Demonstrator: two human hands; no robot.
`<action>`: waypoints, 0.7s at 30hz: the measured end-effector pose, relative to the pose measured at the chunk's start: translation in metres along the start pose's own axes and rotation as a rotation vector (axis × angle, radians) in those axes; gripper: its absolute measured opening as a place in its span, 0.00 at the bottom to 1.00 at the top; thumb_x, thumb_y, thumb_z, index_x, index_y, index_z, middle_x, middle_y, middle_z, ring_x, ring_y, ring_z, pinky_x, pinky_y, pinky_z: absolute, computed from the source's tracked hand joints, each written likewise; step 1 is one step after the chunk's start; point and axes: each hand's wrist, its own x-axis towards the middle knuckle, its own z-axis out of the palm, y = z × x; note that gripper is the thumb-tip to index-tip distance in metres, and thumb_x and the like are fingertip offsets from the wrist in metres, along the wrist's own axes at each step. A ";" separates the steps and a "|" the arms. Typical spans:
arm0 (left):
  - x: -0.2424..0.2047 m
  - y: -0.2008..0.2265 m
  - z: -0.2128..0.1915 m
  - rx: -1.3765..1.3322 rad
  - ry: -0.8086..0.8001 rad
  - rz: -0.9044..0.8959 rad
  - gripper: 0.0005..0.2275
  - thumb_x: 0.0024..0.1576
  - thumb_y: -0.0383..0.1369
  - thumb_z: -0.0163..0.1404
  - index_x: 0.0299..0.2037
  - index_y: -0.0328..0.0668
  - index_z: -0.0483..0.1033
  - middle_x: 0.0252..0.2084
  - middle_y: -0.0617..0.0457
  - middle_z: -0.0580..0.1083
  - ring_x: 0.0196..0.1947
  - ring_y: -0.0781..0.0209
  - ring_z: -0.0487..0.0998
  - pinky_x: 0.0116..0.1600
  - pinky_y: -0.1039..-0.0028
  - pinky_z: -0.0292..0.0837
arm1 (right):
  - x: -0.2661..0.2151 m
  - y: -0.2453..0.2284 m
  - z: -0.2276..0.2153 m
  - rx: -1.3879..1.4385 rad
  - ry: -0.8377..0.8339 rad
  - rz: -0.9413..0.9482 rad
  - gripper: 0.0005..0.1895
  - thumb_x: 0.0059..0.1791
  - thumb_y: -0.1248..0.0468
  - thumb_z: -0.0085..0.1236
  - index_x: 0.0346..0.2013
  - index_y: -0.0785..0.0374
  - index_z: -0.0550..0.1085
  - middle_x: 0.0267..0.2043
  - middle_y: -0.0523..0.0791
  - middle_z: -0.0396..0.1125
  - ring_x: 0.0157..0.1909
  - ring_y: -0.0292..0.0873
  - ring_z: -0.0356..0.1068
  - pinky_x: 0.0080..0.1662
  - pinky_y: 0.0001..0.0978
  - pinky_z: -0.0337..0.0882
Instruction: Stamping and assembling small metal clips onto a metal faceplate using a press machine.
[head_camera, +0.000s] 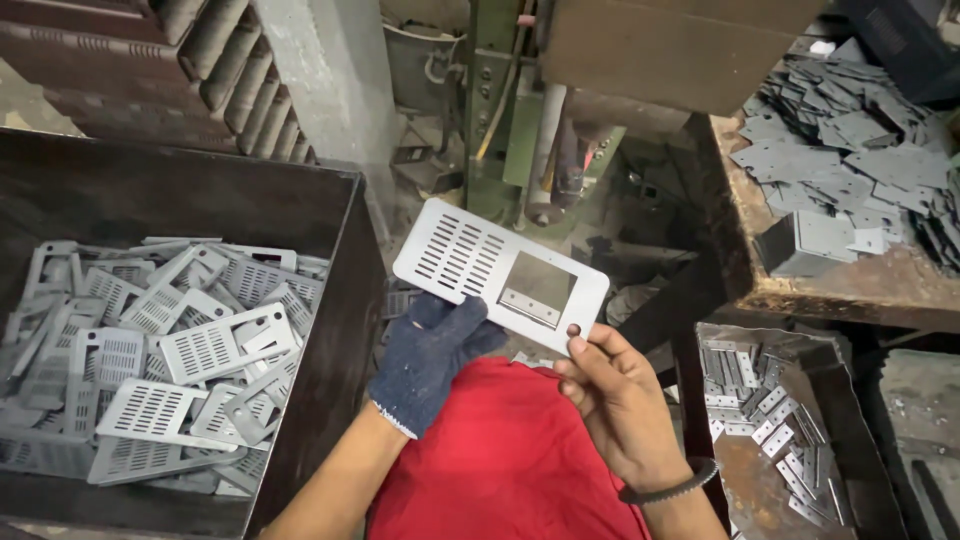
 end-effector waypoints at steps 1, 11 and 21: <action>-0.002 0.003 0.003 0.016 0.003 0.009 0.14 0.57 0.24 0.54 0.54 0.33 0.76 0.45 0.48 0.78 0.39 0.55 0.81 0.46 0.64 0.81 | 0.000 -0.001 0.000 0.005 -0.001 0.000 0.09 0.53 0.69 0.54 0.47 0.67 0.74 0.33 0.44 0.72 0.33 0.35 0.73 0.34 0.22 0.73; -0.015 0.023 0.021 0.072 -0.029 0.074 0.15 0.57 0.23 0.53 0.55 0.30 0.75 0.48 0.46 0.78 0.42 0.57 0.81 0.46 0.64 0.81 | -0.005 -0.016 0.007 0.002 -0.029 -0.001 0.08 0.53 0.68 0.54 0.46 0.66 0.73 0.33 0.42 0.71 0.34 0.34 0.73 0.32 0.22 0.72; -0.026 0.040 0.032 0.197 -0.024 0.214 0.15 0.56 0.23 0.54 0.54 0.28 0.75 0.47 0.48 0.78 0.45 0.62 0.79 0.50 0.70 0.76 | -0.013 -0.037 0.020 -0.042 -0.076 -0.014 0.08 0.53 0.67 0.54 0.45 0.68 0.72 0.30 0.44 0.70 0.29 0.34 0.71 0.29 0.21 0.68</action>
